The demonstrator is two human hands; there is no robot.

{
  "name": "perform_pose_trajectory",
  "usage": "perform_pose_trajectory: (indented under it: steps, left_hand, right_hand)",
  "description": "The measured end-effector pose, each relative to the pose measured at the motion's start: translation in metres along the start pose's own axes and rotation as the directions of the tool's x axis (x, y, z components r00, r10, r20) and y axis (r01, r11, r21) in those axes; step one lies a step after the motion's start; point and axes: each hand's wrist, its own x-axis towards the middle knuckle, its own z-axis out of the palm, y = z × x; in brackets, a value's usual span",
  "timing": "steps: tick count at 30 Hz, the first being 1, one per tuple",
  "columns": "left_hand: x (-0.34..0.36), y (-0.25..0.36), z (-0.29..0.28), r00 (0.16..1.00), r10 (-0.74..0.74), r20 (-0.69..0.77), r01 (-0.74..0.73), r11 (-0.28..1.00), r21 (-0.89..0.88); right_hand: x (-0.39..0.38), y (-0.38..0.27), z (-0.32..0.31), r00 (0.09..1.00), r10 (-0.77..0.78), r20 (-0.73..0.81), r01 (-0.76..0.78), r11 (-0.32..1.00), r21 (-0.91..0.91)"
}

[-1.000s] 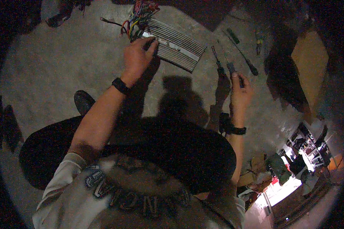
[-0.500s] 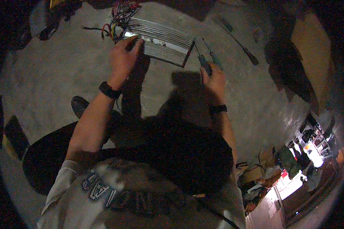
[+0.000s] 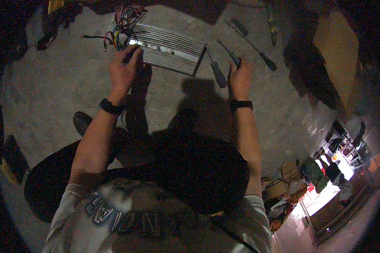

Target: The person is repairing an electronic controller, likely for an electric vehicle, by using a screwdriver to remove and replace components.

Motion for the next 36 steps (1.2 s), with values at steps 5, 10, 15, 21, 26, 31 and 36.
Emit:
perform_pose_trajectory:
  steps: [5, 10, 15, 21, 26, 31, 36]
  left_hand:
    - [0.0, -0.003, -0.004, 0.999, 0.047, -0.008, -0.047, 0.997, 0.055]
    - [-0.001, 0.003, -0.01, 0.986, -0.156, 0.056, 0.153, 0.987, 0.044]
    - [-0.003, 0.0, -0.006, 0.995, -0.095, 0.018, 0.094, 0.995, 0.043]
    - [-0.005, -0.006, -0.004, 0.997, -0.068, -0.046, 0.067, 0.998, -0.016]
    - [-0.006, -0.005, -0.007, 0.997, -0.002, -0.072, 0.005, 0.999, 0.039]
    - [-0.007, -0.002, -0.013, 0.997, -0.076, -0.033, 0.075, 0.997, -0.029]
    - [-0.005, -0.001, -0.014, 0.995, -0.079, -0.055, 0.078, 0.997, -0.014]
  right_hand:
    - [0.018, -0.001, -0.012, 0.988, 0.093, 0.125, -0.091, 0.996, -0.019]
    - [0.027, -0.025, -0.039, 0.966, -0.223, -0.132, 0.226, 0.974, 0.004]
    - [0.015, -0.139, -0.091, 0.921, -0.388, 0.019, 0.365, 0.882, 0.298]
    - [0.024, -0.204, -0.098, 0.764, -0.594, 0.253, 0.512, 0.796, 0.322]
    - [0.028, -0.213, -0.091, 0.714, -0.634, 0.297, 0.55, 0.771, 0.322]
    - [0.029, -0.219, -0.094, 0.696, -0.632, 0.341, 0.562, 0.775, 0.289]
    - [0.03, -0.226, -0.099, 0.675, -0.656, 0.337, 0.604, 0.754, 0.257]
